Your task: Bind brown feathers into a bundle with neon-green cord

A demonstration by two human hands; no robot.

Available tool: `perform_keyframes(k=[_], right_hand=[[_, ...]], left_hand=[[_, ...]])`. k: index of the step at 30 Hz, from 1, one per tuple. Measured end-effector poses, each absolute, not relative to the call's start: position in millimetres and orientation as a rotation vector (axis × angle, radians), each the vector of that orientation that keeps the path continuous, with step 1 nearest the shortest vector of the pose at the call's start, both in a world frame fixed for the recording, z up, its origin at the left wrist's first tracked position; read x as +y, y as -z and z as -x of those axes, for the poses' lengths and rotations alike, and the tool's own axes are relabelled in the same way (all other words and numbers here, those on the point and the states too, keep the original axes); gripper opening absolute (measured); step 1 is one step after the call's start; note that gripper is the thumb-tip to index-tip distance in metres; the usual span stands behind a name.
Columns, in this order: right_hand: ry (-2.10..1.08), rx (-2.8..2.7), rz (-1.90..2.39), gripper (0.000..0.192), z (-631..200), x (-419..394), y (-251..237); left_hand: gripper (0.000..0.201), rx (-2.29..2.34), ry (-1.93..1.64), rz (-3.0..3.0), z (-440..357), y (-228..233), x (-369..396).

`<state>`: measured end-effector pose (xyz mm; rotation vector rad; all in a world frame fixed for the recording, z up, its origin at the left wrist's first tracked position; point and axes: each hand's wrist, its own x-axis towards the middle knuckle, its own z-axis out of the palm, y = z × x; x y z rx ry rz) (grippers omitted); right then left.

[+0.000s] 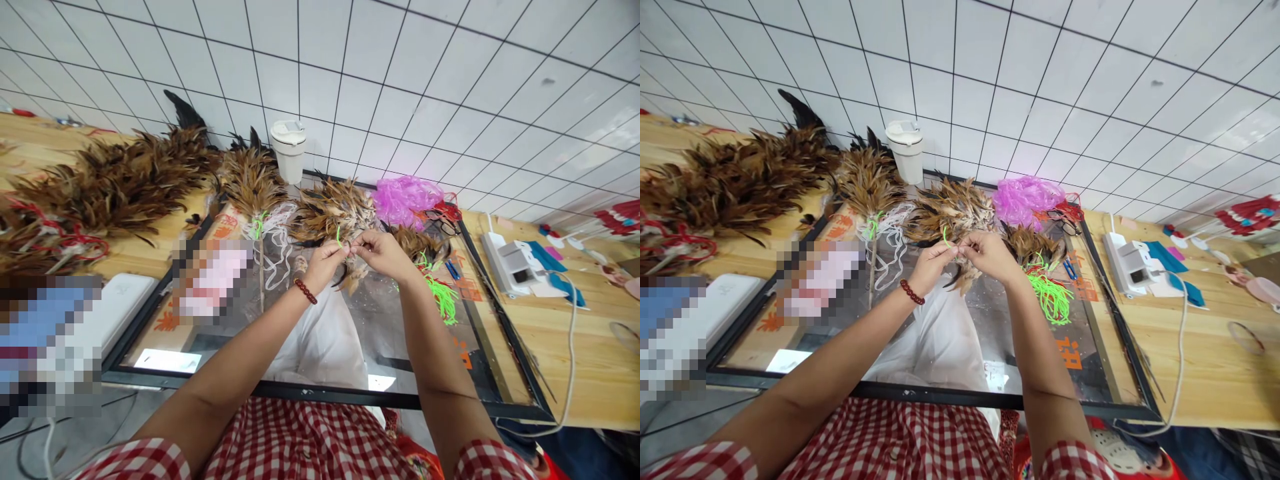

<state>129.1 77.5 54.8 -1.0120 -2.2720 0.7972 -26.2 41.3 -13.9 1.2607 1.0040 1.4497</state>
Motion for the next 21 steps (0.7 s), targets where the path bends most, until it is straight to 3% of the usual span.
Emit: perform_keyframes(k=[13,21], right_hand=[[-0.929,-2.184,1.173,0.012,-129.0,70.6,-56.5],[-0.863,-2.16,1.186,0.005,-117.3,67.5,-51.7]], left_hand=[[0.011,0.98,-1.553,-1.056,24.9,16.2,42.9],[0.01,1.245,-1.77,-1.662,26.9,11.4,39.3]])
